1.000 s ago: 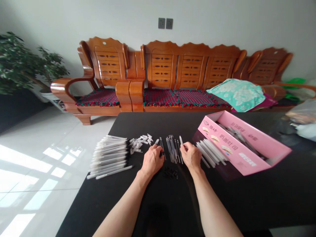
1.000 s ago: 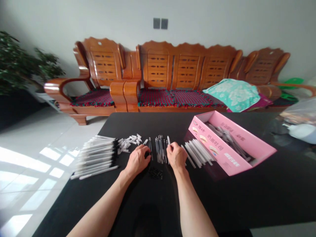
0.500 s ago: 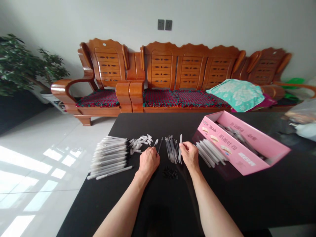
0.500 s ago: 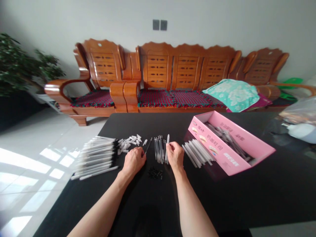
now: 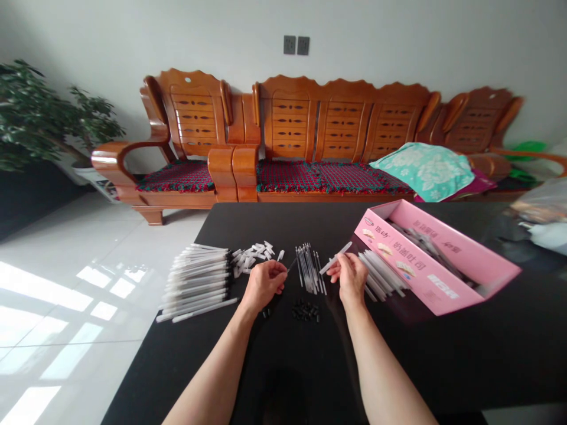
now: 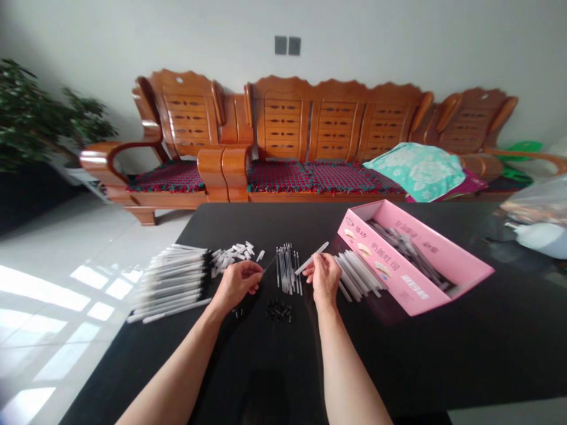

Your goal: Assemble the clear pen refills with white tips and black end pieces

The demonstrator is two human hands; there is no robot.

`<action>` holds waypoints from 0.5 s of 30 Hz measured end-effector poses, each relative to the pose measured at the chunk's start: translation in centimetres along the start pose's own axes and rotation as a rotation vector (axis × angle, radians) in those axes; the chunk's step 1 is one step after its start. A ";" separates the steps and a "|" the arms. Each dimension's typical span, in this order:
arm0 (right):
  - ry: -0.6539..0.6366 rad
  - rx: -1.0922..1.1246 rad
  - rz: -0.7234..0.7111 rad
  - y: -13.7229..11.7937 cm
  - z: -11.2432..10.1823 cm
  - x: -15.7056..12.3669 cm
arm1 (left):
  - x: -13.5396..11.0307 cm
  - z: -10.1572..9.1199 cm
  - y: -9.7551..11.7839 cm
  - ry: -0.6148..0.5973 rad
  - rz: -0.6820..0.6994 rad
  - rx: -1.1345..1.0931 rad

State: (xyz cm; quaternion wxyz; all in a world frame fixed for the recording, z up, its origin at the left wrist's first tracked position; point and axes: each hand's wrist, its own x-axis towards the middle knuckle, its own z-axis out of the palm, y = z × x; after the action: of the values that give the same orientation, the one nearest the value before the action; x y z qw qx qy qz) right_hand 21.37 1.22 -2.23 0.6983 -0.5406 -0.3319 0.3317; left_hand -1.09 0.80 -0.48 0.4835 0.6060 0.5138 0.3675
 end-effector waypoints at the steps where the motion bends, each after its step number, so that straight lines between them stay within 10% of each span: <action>1: 0.002 0.038 0.016 0.0 0.0 0.1 | 0.1 0.1 -0.2 -0.021 0.013 -0.055; 15: 0.033 0.366 0.098 -0.8 -0.9 1.1 | 0.0 -0.1 0.0 -0.132 0.035 0.059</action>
State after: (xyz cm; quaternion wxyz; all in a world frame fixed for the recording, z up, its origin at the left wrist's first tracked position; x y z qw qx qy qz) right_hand 22.78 1.51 -1.48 0.7733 -0.4255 -0.2279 0.4110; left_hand -1.18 0.78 -0.45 0.4917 0.6519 0.4807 0.3196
